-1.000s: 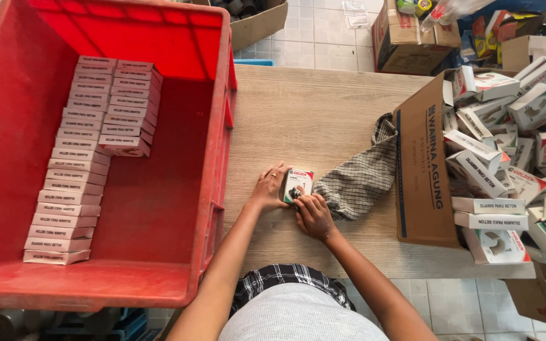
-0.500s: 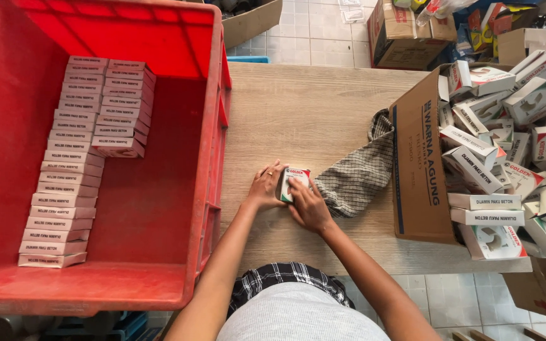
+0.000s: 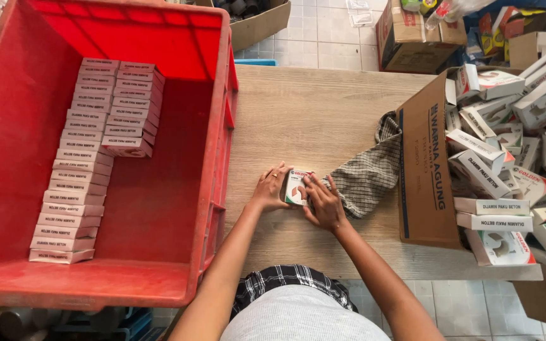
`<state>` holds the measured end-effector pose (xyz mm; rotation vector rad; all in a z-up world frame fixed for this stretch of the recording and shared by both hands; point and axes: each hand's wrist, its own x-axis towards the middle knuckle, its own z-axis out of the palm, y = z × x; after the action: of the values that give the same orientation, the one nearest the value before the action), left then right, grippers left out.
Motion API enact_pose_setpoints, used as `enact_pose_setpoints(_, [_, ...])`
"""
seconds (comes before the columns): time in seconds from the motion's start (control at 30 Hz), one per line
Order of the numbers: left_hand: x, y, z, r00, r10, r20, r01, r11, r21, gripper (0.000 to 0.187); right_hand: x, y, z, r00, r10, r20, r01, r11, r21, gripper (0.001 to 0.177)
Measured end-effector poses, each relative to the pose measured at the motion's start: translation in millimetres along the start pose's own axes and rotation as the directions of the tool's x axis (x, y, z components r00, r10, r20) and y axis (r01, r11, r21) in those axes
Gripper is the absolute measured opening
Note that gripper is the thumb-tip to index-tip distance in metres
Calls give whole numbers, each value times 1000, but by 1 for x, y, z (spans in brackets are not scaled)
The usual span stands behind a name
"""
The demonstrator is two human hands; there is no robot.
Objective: Sorting and organizing small product boxes by moving them between a table, a cardboard box, and a large red plastic crate, occasionally wiping them with a cloth.
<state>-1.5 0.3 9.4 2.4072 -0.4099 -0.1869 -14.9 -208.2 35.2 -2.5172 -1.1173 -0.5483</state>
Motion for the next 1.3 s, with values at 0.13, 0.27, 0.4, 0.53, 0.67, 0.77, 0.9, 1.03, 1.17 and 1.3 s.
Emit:
enact_pose_setpoints(0.13, [3,-7,6,1000,5,11,-5,1000,-25,116,-26,3,3,994,-84,65,79,994,77,45])
enact_pose_setpoints(0.27, [2,-4,5,1000,-4,9,4,1000,-7,118,-16,8,6,998,-39,55,43,997,-60,43])
enact_pose_setpoints(0.4, [2,-3,1,1000,-6,16,6,1000,-12,116,-13,-13,12,997,-59,41,58,998,13,49])
enact_pose_setpoints(0.53, [4,-5,3,1000,-8,-1,8,1000,-18,116,-6,-25,15,999,-37,29,34,996,79,56])
enact_pose_setpoints(0.67, [-1,-2,4,1000,-1,-10,2,1000,9,115,5,-35,20,997,63,35,-64,997,30,65])
enact_pose_setpoints(0.77, [0,-3,3,1000,8,-16,-8,1000,11,113,-9,-41,16,1000,2,16,-2,999,42,61])
enact_pose_setpoints(0.9, [-1,-2,1,1000,5,-4,-5,1000,-16,117,-32,-24,19,999,14,-39,-13,1000,9,47])
enact_pose_setpoints(1.03, [0,-4,4,1000,5,-15,-5,1000,10,115,-26,-24,19,990,127,-70,-130,990,-45,48])
enact_pose_setpoints(1.17, [4,-10,9,1000,-5,-8,5,1000,10,115,-21,-43,16,1000,17,-25,-16,998,56,52])
enact_pose_setpoints(1.3, [3,-7,7,1000,-11,-2,11,1000,10,116,-20,-25,21,999,44,12,-45,997,68,53])
